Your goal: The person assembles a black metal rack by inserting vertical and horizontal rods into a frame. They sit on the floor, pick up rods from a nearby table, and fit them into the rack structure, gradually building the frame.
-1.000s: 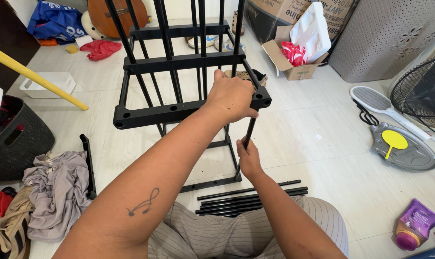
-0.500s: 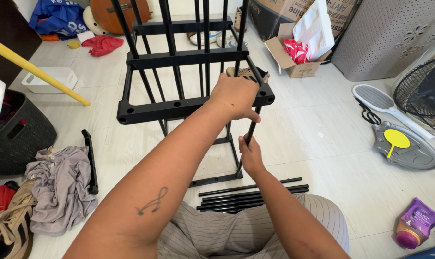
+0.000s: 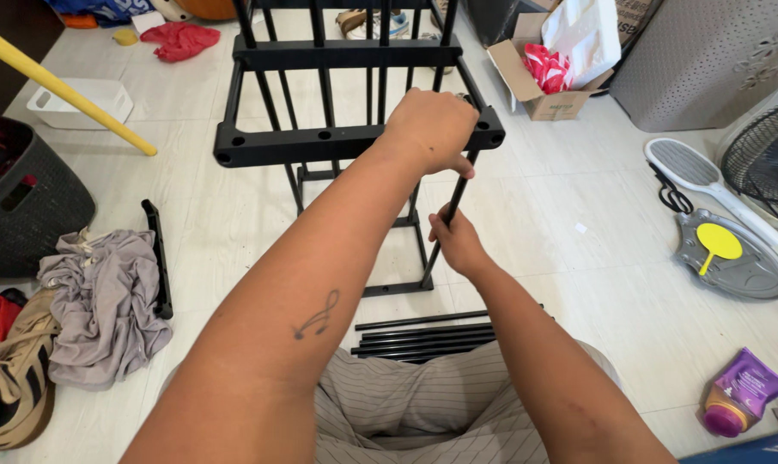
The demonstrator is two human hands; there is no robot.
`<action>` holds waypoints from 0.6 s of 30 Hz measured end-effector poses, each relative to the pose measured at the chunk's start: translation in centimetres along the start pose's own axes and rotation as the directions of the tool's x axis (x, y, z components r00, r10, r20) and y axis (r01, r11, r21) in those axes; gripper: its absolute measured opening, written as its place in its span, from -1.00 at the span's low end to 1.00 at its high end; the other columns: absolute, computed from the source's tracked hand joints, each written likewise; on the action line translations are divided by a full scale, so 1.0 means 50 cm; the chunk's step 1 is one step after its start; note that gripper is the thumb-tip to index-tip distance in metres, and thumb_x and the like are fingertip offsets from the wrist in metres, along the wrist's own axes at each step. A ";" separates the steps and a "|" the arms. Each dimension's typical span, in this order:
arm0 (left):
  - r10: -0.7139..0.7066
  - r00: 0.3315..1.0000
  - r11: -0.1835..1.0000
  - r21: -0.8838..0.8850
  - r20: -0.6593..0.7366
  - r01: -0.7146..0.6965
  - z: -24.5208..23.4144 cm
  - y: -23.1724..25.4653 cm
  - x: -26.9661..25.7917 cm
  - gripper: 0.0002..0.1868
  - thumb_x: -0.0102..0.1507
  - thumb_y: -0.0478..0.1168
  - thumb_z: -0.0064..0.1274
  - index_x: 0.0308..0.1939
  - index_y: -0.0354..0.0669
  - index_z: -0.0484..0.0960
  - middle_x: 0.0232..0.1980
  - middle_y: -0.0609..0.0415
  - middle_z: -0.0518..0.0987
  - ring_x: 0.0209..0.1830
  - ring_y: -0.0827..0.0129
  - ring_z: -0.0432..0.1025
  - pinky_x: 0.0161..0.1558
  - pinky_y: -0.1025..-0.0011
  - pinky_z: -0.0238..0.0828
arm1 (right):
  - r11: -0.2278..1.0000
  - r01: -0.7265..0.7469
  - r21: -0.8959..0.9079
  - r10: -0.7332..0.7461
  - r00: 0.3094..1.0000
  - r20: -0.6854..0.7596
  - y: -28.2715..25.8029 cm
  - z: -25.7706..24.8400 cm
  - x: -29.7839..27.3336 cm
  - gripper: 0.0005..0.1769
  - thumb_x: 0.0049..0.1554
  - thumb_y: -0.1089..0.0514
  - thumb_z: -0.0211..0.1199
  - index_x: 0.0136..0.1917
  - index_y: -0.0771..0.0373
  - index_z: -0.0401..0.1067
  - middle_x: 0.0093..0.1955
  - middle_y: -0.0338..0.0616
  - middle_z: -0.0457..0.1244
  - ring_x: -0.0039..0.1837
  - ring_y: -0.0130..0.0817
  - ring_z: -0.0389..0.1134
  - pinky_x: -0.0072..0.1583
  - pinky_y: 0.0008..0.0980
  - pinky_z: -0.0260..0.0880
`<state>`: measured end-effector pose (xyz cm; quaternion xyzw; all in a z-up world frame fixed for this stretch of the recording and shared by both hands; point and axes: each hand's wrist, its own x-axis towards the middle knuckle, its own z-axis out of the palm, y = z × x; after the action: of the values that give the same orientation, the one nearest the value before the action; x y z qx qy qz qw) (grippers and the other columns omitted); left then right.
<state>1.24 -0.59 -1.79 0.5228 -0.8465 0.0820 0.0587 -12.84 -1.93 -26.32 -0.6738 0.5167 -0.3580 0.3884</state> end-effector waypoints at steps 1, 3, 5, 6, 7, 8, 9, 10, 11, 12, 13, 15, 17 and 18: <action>-0.001 1.000 1.000 -0.002 0.006 0.001 0.001 -0.003 0.001 -0.35 -0.04 0.31 0.40 -0.10 -0.02 0.67 -0.11 0.09 0.65 -0.09 0.17 0.56 -0.10 0.18 0.46 | 1.000 -0.027 -0.012 0.027 0.999 0.018 0.004 0.002 0.006 -0.76 0.33 0.06 0.09 -0.07 0.28 0.26 -0.26 -0.06 0.35 -0.20 -0.31 0.32 -0.10 -0.32 0.32; -0.003 1.000 1.000 0.004 0.024 0.003 0.001 -0.005 -0.002 -0.35 -0.02 0.32 0.39 -0.09 -0.02 0.67 -0.11 0.08 0.65 -0.08 0.17 0.56 -0.09 0.18 0.47 | 1.000 0.003 -0.018 -0.003 1.000 0.000 0.024 0.008 0.011 -0.74 0.32 0.03 0.10 0.03 0.29 0.26 -0.20 -0.07 0.37 -0.14 -0.33 0.37 -0.04 -0.33 0.35; 0.000 0.999 1.000 0.019 0.048 -0.001 0.000 -0.002 -0.002 -0.37 0.00 0.33 0.38 -0.10 -0.02 0.67 -0.10 0.09 0.65 -0.06 0.18 0.56 -0.06 0.18 0.46 | 0.997 0.042 -0.071 -0.046 0.998 -0.045 0.060 0.013 0.007 -0.63 0.27 -0.01 0.18 0.13 0.32 0.24 -0.14 -0.04 0.37 -0.08 -0.30 0.40 -0.01 -0.31 0.39; 0.003 0.999 1.000 0.016 0.035 -0.004 -0.002 -0.001 -0.003 -0.36 0.00 0.34 0.37 -0.09 -0.02 0.67 -0.11 0.09 0.65 -0.06 0.18 0.56 -0.04 0.17 0.44 | 0.990 0.069 -0.120 -0.078 0.994 -0.078 0.080 0.023 -0.002 -0.53 0.22 -0.03 0.25 0.18 0.35 0.21 -0.10 0.00 0.35 -0.07 -0.25 0.39 -0.01 -0.27 0.40; 0.007 1.000 1.000 0.013 0.022 -0.007 -0.004 0.000 -0.004 -0.35 0.01 0.35 0.36 -0.09 -0.03 0.66 -0.12 0.10 0.64 -0.06 0.18 0.55 -0.03 0.15 0.42 | 0.981 0.093 -0.170 -0.113 0.988 -0.109 0.102 0.034 -0.015 -0.42 0.18 -0.04 0.33 0.22 0.38 0.17 -0.06 0.03 0.33 -0.05 -0.21 0.39 -0.01 -0.23 0.42; 0.006 1.000 1.000 0.011 0.011 -0.006 -0.004 -0.001 -0.008 -0.34 0.01 0.36 0.35 -0.08 -0.03 0.65 -0.13 0.10 0.64 -0.06 0.18 0.55 -0.02 0.13 0.40 | 0.981 -0.039 -0.189 0.019 0.994 -0.106 0.126 0.050 -0.036 -0.36 0.14 -0.07 0.34 0.26 0.36 0.16 -0.07 0.05 0.35 -0.05 -0.18 0.41 0.01 -0.22 0.44; -0.008 1.000 1.000 -0.007 0.026 0.008 -0.003 0.000 -0.010 -0.32 0.04 0.35 0.32 -0.03 -0.04 0.63 -0.12 0.11 0.65 -0.04 0.19 0.54 0.03 0.13 0.38 | 0.963 -0.171 -0.209 0.151 0.983 -0.105 0.150 0.067 -0.065 -0.29 0.10 -0.10 0.35 0.30 0.35 0.15 -0.07 0.08 0.37 -0.05 -0.14 0.42 0.03 -0.20 0.45; -0.021 0.999 0.999 -0.024 0.042 0.022 0.000 0.001 -0.013 -0.31 0.06 0.35 0.30 0.02 -0.04 0.60 -0.10 0.12 0.65 -0.02 0.20 0.54 0.08 0.13 0.35 | 0.944 -0.207 -0.259 0.196 0.978 -0.068 0.172 0.088 -0.095 -0.29 0.11 -0.12 0.36 0.30 0.35 0.16 -0.05 0.10 0.37 -0.01 -0.10 0.43 0.06 -0.19 0.44; -0.035 0.998 0.999 -0.040 0.058 0.037 0.003 0.001 -0.015 -0.30 0.09 0.35 0.27 0.06 -0.05 0.58 -0.09 0.12 0.66 0.00 0.21 0.54 0.13 0.12 0.32 | 0.920 -0.239 -0.309 0.241 0.970 -0.034 0.191 0.107 -0.126 -0.29 0.12 -0.13 0.37 0.30 0.35 0.18 -0.02 0.13 0.38 0.02 -0.06 0.43 0.10 -0.17 0.43; 0.001 0.999 1.000 -0.019 -0.040 -0.001 0.009 0.001 -0.015 -0.28 0.06 0.35 0.29 0.05 -0.08 0.58 -0.04 0.10 0.63 0.04 0.20 0.50 0.11 0.12 0.32 | 0.891 -0.245 -0.383 0.278 0.960 0.033 0.211 0.125 -0.158 -0.35 0.14 -0.10 0.35 0.30 0.31 0.22 0.08 0.11 0.36 0.11 -0.04 0.41 0.17 -0.15 0.40; 0.038 0.990 0.999 0.006 -0.136 -0.037 0.016 0.002 -0.016 -0.26 0.03 0.34 0.30 0.03 -0.11 0.58 0.02 0.08 0.59 0.08 0.20 0.47 0.09 0.11 0.31 | 0.857 -0.244 -0.454 0.319 0.943 0.096 0.229 0.145 -0.185 -0.41 0.16 -0.08 0.33 0.30 0.28 0.27 0.18 0.10 0.33 0.20 -0.02 0.39 0.23 -0.14 0.38; 0.083 0.938 0.996 0.015 -0.337 -0.082 0.027 -0.004 -0.020 -0.24 0.00 0.35 0.30 0.02 -0.13 0.60 0.07 0.03 0.55 0.11 0.16 0.43 0.09 0.04 0.29 | 0.837 -0.079 -0.542 0.232 0.948 0.220 0.262 0.175 -0.228 -0.47 0.18 0.01 0.28 0.32 0.25 0.28 0.28 0.07 0.27 0.31 0.00 0.29 0.30 -0.10 0.32; 0.084 0.844 0.994 -0.014 -0.530 -0.108 0.032 -0.022 -0.039 -0.24 0.02 0.38 0.25 0.03 -0.12 0.63 0.05 -0.02 0.53 0.10 0.10 0.41 0.12 -0.07 0.25 | 0.807 0.070 -0.586 0.149 0.937 0.316 0.288 0.200 -0.238 -0.48 0.17 0.10 0.23 0.36 0.23 0.26 0.37 0.04 0.20 0.40 0.02 0.20 0.33 -0.06 0.27; 0.052 0.822 0.998 -0.002 -0.567 -0.065 0.031 -0.037 -0.054 -0.28 0.11 0.40 0.20 0.03 -0.10 0.64 0.07 0.00 0.55 0.12 0.10 0.42 0.15 -0.14 0.21 | 0.792 0.130 -0.597 0.109 0.931 0.348 0.299 0.210 -0.237 -0.46 0.15 0.14 0.19 0.38 0.22 0.24 0.41 0.03 0.16 0.43 0.02 0.16 0.33 -0.04 0.26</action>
<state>4.07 0.65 -3.69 0.4481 -0.8073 0.2261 0.3104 -12.30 8.79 -45.29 -0.8201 0.5193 -0.0428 0.2367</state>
